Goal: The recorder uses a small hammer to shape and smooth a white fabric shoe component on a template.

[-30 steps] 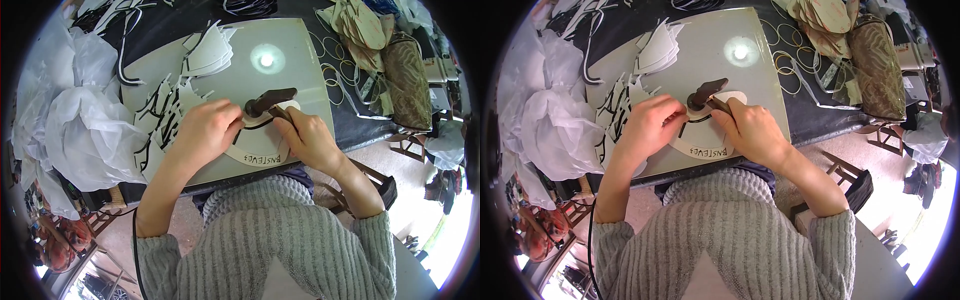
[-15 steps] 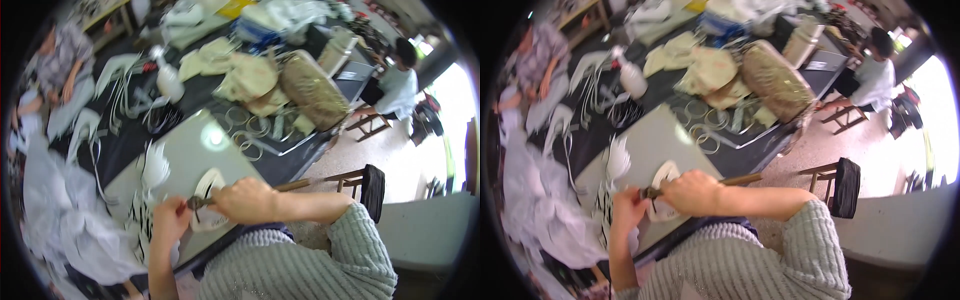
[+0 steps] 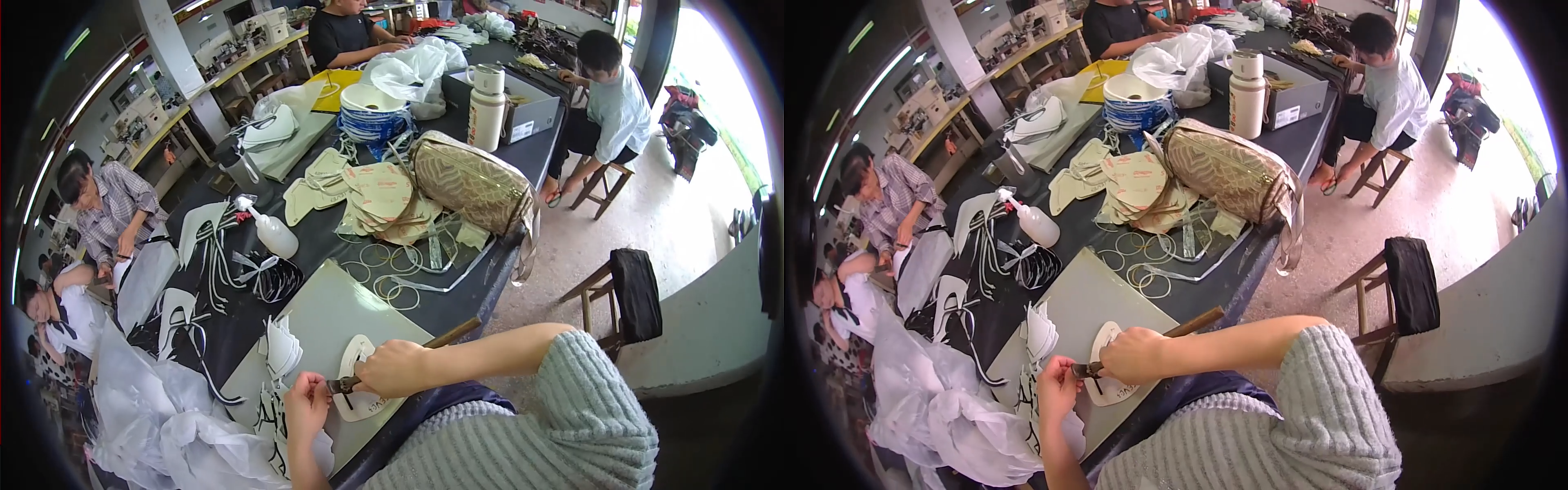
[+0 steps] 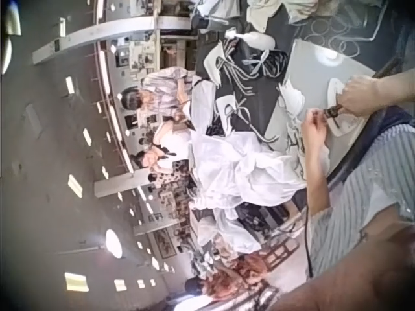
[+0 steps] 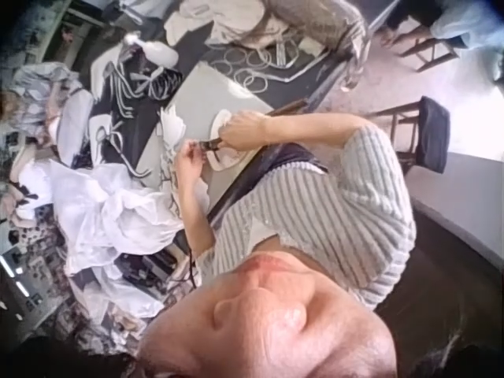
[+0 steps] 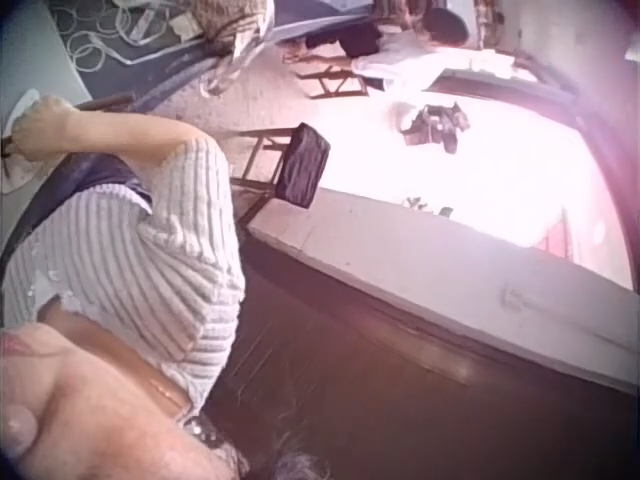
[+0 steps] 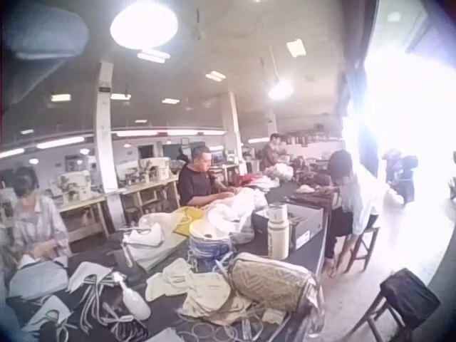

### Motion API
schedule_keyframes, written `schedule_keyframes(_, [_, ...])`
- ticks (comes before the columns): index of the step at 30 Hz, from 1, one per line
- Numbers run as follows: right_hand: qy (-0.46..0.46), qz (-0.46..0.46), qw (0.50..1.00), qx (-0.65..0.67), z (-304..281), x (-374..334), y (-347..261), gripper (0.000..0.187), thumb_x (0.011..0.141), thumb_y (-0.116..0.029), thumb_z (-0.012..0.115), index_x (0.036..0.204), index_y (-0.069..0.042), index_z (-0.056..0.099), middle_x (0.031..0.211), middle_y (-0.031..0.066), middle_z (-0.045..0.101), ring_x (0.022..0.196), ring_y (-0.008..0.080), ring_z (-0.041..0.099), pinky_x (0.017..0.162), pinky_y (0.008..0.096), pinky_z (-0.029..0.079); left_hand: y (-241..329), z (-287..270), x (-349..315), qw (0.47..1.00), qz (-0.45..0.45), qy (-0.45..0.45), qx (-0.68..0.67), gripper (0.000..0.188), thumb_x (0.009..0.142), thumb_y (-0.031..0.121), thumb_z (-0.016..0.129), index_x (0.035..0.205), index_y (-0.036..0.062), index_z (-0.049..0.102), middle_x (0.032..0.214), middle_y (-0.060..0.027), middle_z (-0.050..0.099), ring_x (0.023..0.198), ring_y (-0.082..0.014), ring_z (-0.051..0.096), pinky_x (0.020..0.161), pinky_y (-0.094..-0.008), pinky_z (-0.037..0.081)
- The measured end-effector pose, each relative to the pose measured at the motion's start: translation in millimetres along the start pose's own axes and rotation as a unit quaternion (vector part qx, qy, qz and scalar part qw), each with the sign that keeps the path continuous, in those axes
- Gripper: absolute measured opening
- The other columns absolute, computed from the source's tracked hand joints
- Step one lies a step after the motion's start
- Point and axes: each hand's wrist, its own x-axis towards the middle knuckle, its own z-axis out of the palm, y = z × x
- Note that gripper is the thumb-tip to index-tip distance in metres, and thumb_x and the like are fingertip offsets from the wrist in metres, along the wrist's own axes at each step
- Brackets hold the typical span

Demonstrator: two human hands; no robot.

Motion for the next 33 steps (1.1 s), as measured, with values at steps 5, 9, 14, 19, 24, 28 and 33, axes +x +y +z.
schedule_keyframes(5, [0.054,0.021,0.998,0.004,-3,5,11,0.047,0.101,-0.041,0.05,0.097,0.002,0.068,0.087,0.018,0.072,0.079,0.0346,0.072,0.068,0.0441,0.056,-7,2,2,1.0,0.004,0.014,-0.001,0.006,0.096,0.005,0.056,0.094,-0.0005,0.059,0.071,-0.0062,0.067,0.062,-0.012,0.065,0.061,-0.0263,0.053])
schedule_keyframes(9, [0.029,0.014,0.999,-0.035,-9,1,13,0.046,0.101,-0.04,0.049,0.098,0.003,0.066,0.084,0.0186,0.072,0.074,0.0354,0.072,0.065,0.0438,0.056,-2,3,3,0.999,0.014,0.028,0.013,0.007,0.094,0.005,0.058,0.092,-0.0013,0.06,0.072,-0.0085,0.068,0.062,-0.0156,0.066,0.061,-0.0275,0.052])
schedule_keyframes(14, [0.201,0.024,0.976,-0.076,3,23,31,0.041,0.1,-0.042,0.052,0.098,-0.001,0.055,0.079,0.0131,0.069,0.069,0.0324,0.07,0.059,0.0415,0.055,3,7,2,0.992,0.087,0.038,0.084,0.007,0.09,0.008,0.063,0.09,0.0001,0.063,0.072,-0.0091,0.068,0.062,-0.0167,0.066,0.058,-0.0296,0.051])
schedule_keyframes(19, [0.213,0.011,0.969,-0.124,34,50,51,0.036,0.096,-0.037,0.059,0.099,-0.002,0.055,0.091,0.0131,0.066,0.084,0.03,0.07,0.063,0.0422,0.056,-4,14,-2,0.982,0.102,0.066,0.143,0.011,0.089,0.015,0.065,0.091,0.0048,0.064,0.075,-0.0118,0.07,0.066,-0.0295,0.069,0.06,-0.0379,0.052])
schedule_keyframes(24, [0.237,-0.003,0.962,-0.135,37,55,49,0.032,0.09,-0.032,0.066,0.102,-0.004,0.055,0.096,0.0098,0.058,0.094,0.0276,0.062,0.074,0.0434,0.054,6,16,-1,0.983,0.095,0.057,0.145,0.009,0.09,0.015,0.063,0.09,0.0067,0.063,0.081,-0.0122,0.071,0.068,-0.0331,0.067,0.06,-0.0413,0.051])
schedule_keyframes(28, [0.266,-0.062,0.954,-0.122,3,34,29,0.037,0.088,-0.026,0.068,0.114,-0.003,0.058,0.113,0.0109,0.058,0.11,0.0294,0.057,0.092,0.0435,0.048,-2,21,-1,0.979,0.122,0.081,0.141,0.009,0.089,0.016,0.062,0.09,0.0073,0.063,0.078,-0.012,0.069,0.067,-0.0327,0.066,0.06,-0.0416,0.05])
schedule_keyframes(33, [0.585,-0.325,0.742,-0.04,-94,-66,-50,0.041,0.09,-0.022,0.064,0.122,0.003,0.056,0.123,0.0163,0.061,0.114,0.0358,0.06,0.101,0.0474,0.046,4,23,-8,0.973,0.127,0.104,0.161,0.009,0.089,0.018,0.062,0.089,0.009,0.061,0.074,-0.0108,0.066,0.066,-0.0312,0.065,0.059,-0.0418,0.049])
